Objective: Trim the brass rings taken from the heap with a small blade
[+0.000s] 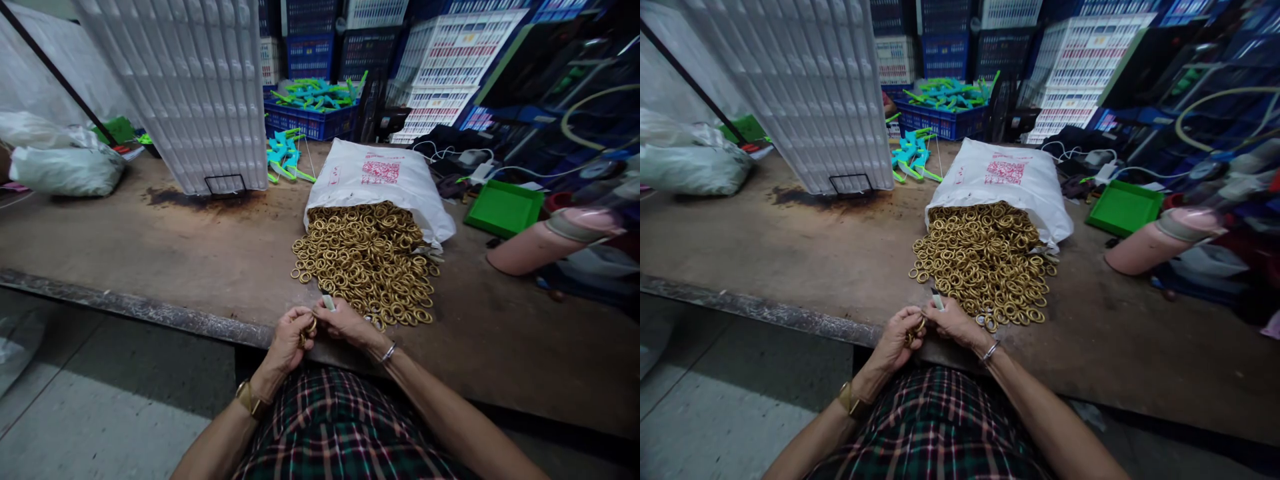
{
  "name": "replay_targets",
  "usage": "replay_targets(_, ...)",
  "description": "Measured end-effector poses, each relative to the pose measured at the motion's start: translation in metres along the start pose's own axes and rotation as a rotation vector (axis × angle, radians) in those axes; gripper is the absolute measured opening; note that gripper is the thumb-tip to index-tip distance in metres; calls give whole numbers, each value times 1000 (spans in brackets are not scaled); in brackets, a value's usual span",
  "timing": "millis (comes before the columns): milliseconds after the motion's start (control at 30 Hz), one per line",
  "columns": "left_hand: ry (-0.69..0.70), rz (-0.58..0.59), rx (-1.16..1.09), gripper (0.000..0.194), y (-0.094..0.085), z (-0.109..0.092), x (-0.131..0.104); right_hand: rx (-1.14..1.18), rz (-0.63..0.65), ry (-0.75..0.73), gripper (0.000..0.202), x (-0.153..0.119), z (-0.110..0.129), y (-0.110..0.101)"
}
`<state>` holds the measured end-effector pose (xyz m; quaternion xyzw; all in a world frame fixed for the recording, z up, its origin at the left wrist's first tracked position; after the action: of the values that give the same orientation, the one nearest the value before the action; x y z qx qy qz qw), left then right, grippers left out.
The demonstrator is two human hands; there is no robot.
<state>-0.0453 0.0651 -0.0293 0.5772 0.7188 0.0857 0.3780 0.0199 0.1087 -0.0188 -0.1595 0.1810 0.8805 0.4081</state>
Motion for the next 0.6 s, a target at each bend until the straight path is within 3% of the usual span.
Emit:
replay_targets(233,-85,42,43,33,5,7,-1,-205,-120,-50,21,0,4,-11)
replay_targets(600,-125,74,59,34,11,9,-6,-275,-122,-113,17,-1,12,-7)
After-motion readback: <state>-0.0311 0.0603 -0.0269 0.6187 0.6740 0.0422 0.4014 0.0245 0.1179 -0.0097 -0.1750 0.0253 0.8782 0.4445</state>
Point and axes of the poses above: each hand's wrist, its own x-axis towards the middle knuckle, its own y-axis out of the palm, z = x × y, the point moved 10 cm from there along x, towards the middle knuckle, and after that the axes turned 2 degrees about y, right-handed, at the moved point
